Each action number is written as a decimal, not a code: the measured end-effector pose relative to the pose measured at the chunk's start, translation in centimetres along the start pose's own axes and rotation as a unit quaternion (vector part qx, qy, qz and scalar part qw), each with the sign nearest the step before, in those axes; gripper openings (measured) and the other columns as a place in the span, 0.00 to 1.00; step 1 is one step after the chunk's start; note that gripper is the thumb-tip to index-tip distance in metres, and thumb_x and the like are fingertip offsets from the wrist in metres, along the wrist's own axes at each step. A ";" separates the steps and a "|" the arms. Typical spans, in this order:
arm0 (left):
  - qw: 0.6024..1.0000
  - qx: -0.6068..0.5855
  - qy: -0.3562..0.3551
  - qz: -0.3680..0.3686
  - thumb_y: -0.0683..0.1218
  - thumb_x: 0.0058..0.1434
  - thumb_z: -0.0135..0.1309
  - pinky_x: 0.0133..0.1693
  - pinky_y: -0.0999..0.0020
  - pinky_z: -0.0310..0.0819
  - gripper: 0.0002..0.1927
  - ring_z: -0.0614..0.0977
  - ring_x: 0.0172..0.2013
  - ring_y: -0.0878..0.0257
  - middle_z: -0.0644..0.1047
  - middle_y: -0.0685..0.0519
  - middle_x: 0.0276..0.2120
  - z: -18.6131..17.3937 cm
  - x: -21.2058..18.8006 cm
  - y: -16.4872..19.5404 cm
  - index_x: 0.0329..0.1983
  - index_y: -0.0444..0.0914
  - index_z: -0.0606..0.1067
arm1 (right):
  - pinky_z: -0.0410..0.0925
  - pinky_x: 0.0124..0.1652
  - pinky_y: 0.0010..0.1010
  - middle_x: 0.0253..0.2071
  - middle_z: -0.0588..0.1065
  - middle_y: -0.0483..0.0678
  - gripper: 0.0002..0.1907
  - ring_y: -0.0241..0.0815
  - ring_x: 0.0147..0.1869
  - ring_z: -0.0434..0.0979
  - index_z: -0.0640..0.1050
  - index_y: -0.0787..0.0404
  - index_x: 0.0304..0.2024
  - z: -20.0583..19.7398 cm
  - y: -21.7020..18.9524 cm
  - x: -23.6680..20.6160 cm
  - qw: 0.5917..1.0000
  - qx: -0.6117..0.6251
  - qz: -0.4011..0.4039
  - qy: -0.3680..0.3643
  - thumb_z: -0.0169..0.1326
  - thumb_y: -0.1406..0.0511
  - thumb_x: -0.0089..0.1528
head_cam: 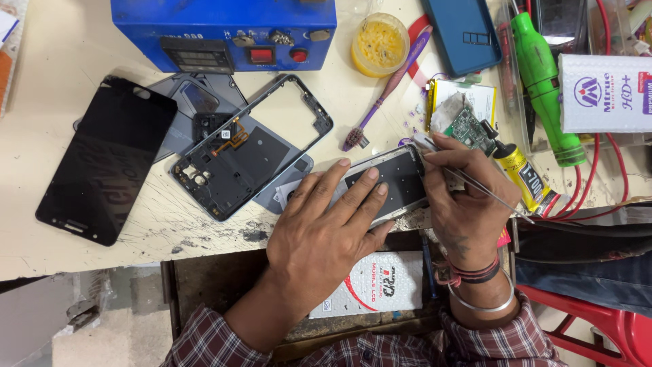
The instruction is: The person pries the old adhesive and frame edge off a disassembled smartphone midframe using a thin metal pry blade, working around the perimeter of the part on a cluttered repair bench. They reposition the phone repeatedly to work each side, with a replacement screen and phone housing lying nearby.
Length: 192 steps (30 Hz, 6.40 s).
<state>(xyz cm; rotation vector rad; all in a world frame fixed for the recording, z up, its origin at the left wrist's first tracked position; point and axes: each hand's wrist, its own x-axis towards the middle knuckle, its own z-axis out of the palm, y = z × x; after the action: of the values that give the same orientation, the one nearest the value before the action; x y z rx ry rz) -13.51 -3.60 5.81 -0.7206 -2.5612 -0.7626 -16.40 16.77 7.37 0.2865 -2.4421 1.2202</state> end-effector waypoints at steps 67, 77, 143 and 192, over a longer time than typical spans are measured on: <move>1.000 -0.005 0.008 0.002 0.59 0.65 0.59 0.62 0.50 0.67 0.22 0.75 0.63 0.49 0.79 0.53 0.58 0.1 -0.1 0.3 0.54 0.41 0.82 | 0.73 0.47 0.18 0.43 0.80 0.46 0.04 0.28 0.46 0.79 0.79 0.69 0.45 0.5 0.3 -0.4 0.988 0.121 0.085 0.035 0.61 0.77 0.67; 1.000 -0.008 0.001 -0.005 0.59 0.65 0.59 0.63 0.50 0.67 0.21 0.75 0.63 0.50 0.79 0.54 0.58 0.1 -0.1 0.4 0.53 0.42 0.83 | 0.74 0.49 0.19 0.42 0.80 0.46 0.05 0.29 0.46 0.80 0.79 0.69 0.44 0.3 0.1 -0.4 0.994 0.076 0.068 0.033 0.61 0.77 0.67; 1.000 -0.004 0.002 -0.001 0.59 0.65 0.59 0.63 0.51 0.67 0.21 0.75 0.63 0.50 0.79 0.54 0.58 -0.1 -0.4 0.3 0.54 0.41 0.82 | 0.73 0.52 0.21 0.41 0.80 0.54 0.03 0.37 0.54 0.82 0.78 0.71 0.38 0.6 0.9 -0.8 0.998 0.050 0.010 0.028 0.59 0.79 0.66; 1.000 -0.019 0.006 0.001 0.58 0.66 0.58 0.64 0.53 0.66 0.21 0.74 0.64 0.50 0.79 0.54 0.59 -0.4 -0.5 -0.4 0.54 0.41 0.82 | 0.74 0.45 0.20 0.45 0.81 0.59 0.04 0.37 0.49 0.82 0.76 0.70 0.40 0.0 0.8 -1.8 0.998 0.055 0.012 0.031 0.58 0.78 0.65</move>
<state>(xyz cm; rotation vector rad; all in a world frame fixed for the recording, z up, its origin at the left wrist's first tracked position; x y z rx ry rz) -13.24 -4.30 5.70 -0.7285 -2.5415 -0.8136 -15.06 17.32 6.01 0.2482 -2.3370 1.3557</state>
